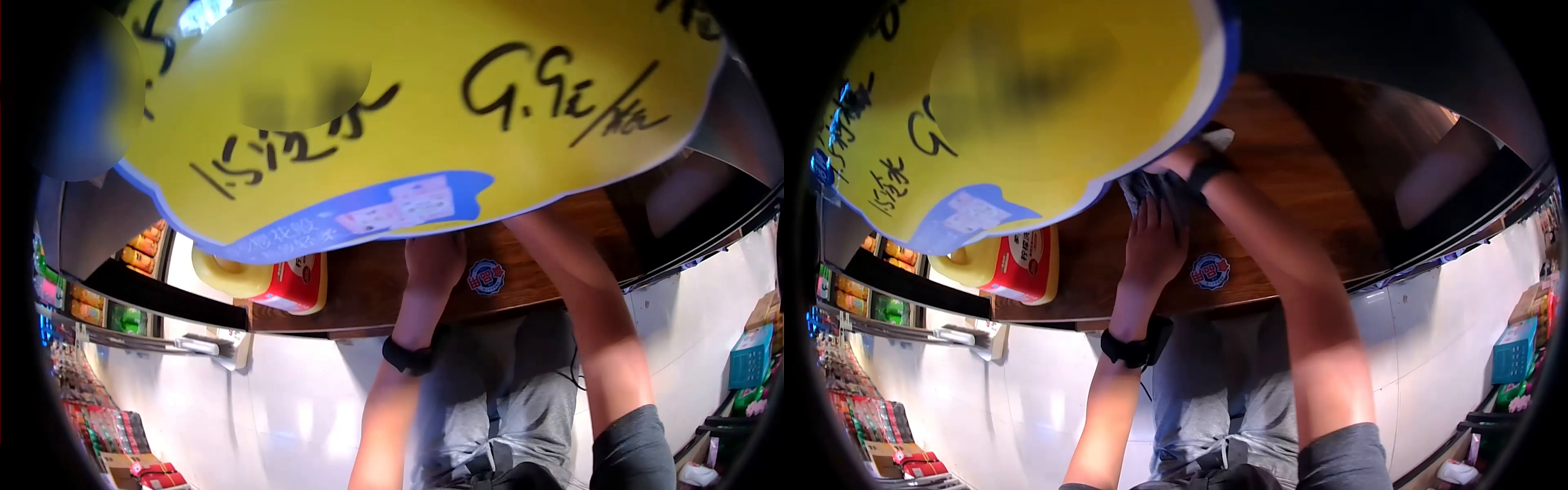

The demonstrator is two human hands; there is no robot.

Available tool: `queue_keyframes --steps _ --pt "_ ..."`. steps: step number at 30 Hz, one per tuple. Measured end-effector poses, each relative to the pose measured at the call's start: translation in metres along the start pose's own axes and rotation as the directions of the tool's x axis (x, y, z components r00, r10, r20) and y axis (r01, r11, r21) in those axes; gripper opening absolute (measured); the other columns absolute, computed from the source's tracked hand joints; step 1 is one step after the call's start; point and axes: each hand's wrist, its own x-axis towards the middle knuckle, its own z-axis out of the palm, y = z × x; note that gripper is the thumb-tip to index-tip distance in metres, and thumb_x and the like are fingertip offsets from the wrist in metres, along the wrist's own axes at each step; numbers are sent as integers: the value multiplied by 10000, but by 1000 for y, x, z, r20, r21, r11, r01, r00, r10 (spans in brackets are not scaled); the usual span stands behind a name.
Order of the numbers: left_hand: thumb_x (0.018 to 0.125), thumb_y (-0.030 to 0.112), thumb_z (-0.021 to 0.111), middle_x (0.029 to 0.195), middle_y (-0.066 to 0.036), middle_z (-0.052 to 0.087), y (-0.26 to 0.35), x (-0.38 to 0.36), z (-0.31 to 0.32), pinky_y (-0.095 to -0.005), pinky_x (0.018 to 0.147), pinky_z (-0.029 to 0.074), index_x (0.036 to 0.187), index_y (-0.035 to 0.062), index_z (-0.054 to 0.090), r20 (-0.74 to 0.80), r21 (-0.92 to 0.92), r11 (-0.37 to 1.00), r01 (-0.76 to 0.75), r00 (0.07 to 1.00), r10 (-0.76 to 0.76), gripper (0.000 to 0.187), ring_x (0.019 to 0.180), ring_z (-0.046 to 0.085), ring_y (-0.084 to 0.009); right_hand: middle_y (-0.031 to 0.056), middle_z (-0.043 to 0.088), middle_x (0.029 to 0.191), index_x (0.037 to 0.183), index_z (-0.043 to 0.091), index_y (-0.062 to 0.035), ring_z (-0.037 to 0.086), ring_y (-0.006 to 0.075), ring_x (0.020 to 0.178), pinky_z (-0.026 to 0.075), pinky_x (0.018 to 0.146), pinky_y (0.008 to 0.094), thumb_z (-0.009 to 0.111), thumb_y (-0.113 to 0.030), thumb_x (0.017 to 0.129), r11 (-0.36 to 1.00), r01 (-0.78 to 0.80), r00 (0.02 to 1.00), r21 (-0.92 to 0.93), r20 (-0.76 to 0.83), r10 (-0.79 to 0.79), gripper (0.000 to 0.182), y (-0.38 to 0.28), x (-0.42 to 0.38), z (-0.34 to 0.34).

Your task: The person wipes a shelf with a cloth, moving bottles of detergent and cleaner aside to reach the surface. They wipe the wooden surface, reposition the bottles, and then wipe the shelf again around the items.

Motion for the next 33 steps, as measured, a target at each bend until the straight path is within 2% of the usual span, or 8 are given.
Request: queue_keyframes --steps 8,10,13,18,23,27,31,33 --pt "834 217 435 1247 -274 358 12 -87 -7 -439 968 296 1217 -66 345 -134 62 997 -52 989 60 485 1158 361 -388 178 585 846 909 557 -15 569 303 809 458 729 375 523 -136 760 999 30 998 -32 -54 -32 195 6 -147 -37" --pt "824 220 453 1239 -276 363 15 -88 -7 -445 968 293 1211 -74 349 -150 9 999 -42 988 43 497 1156 363 -388 182 584 851 914 555 -12 567 307 814 455 733 375 527 -137 756 999 9 998 -42 -59 -12 203 8 -148 -38" --pt "805 239 483 1194 -275 404 -9 -36 27 -449 951 310 1168 -82 396 -335 216 976 -12 938 86 492 1127 391 -377 187 582 858 921 552 -7 564 313 822 452 740 376 532 -139 752 998 31 997 -56 -67 -35 216 1 -109 -28" --pt "794 273 495 1094 -261 469 -20 -6 -2 -434 899 354 1088 -84 461 -49 162 987 3 999 5 464 1051 431 -377 197 579 870 934 547 1 560 322 835 446 751 376 541 -143 744 990 130 990 -57 -45 -132 238 -14 -73 -21" --pt "804 261 476 1175 -288 415 3 -67 13 -450 930 328 1142 -104 417 -216 181 983 32 976 7 501 1104 393 -400 206 575 882 946 542 10 556 332 847 440 762 377 551 -146 736 993 106 994 -60 -12 -107 262 -3 -143 -43" --pt "815 265 465 1236 -305 355 3 -48 17 -459 956 300 1183 -116 376 -288 180 981 73 958 -19 537 1143 365 -403 213 573 891 956 538 16 552 340 857 435 771 378 558 -149 730 989 132 991 -67 -1 -133 281 -9 -118 -37" --pt "817 284 448 1273 -280 321 5 -21 -1 -418 971 282 1209 -98 357 41 318 932 173 980 -196 555 1181 316 -386 221 570 901 966 534 23 549 347 868 431 779 378 565 -152 723 951 303 953 -64 36 -301 301 -51 -34 -13" --pt "803 274 464 1265 -263 331 11 -35 7 -414 981 264 1199 -87 369 65 293 937 189 974 -217 545 1192 304 -370 224 569 905 971 531 26 547 351 873 428 784 378 569 -153 720 919 391 920 -61 64 -387 311 -70 -9 -8"
